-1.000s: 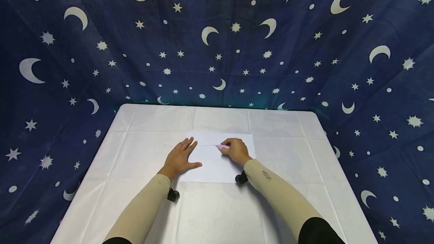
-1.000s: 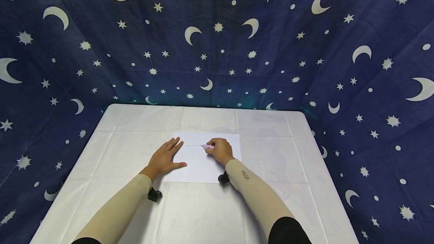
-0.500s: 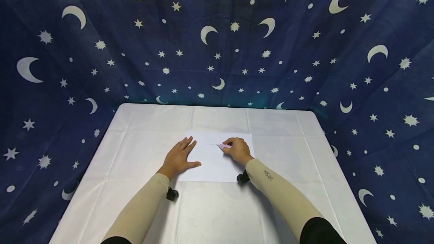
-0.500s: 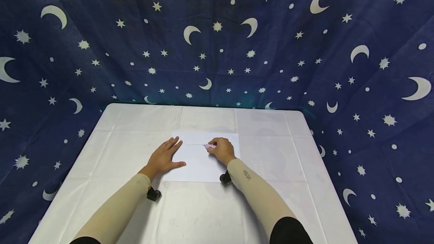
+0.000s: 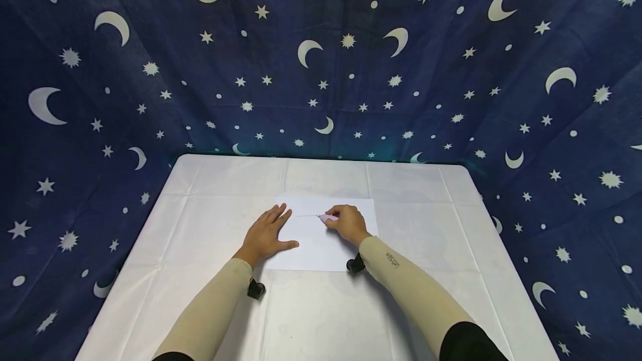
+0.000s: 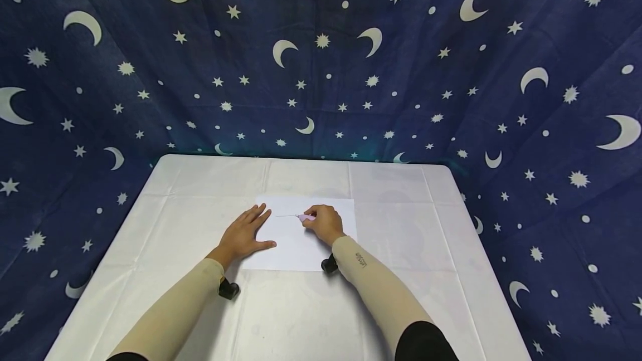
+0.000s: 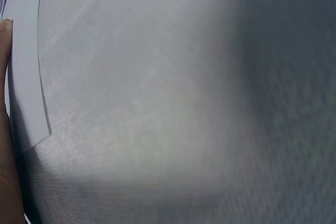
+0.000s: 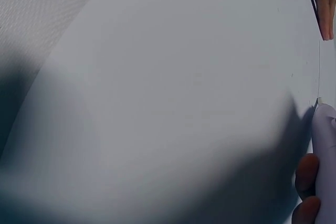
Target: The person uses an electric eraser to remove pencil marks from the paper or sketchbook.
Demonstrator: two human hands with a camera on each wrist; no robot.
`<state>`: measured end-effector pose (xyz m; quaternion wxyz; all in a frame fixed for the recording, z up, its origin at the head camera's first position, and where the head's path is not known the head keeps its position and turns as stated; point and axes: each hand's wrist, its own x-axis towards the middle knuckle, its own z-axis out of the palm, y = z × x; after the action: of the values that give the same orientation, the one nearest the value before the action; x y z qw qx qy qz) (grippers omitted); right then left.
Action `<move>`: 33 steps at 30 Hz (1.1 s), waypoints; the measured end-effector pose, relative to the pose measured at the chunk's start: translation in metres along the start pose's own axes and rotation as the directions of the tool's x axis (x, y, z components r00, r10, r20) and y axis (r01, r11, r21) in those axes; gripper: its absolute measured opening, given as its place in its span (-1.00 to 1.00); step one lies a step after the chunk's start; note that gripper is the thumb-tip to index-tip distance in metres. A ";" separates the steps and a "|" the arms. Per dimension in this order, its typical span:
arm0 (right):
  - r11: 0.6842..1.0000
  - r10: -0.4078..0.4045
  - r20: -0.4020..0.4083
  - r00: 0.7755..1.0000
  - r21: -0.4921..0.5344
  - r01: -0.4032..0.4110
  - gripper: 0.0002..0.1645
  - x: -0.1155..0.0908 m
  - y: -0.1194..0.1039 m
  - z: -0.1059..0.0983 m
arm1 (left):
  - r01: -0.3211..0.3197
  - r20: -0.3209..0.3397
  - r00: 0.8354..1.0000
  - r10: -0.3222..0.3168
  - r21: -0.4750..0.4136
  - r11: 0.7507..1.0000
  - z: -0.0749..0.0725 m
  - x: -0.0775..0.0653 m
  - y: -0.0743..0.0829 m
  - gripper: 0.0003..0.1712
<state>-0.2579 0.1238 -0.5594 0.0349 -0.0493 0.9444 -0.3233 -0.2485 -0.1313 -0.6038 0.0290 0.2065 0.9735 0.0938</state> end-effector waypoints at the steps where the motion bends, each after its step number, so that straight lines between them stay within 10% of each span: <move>1: 1.000 0.003 -0.002 1.000 -0.005 -0.003 -0.75 -0.001 0.001 -0.001 | 0.000 0.001 1.000 0.000 0.001 1.000 0.000 0.000 0.000 0.17; 33: 1.000 0.002 -0.014 1.000 -0.015 -0.002 -0.76 0.002 0.000 0.000 | -0.008 -0.002 1.000 0.008 -0.007 1.000 0.000 0.000 -0.001 0.17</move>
<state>-0.2597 0.1239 -0.5596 0.0283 -0.0463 0.9471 -0.3164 -0.2488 -0.1327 -0.6038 0.0284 0.2100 0.9724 0.0973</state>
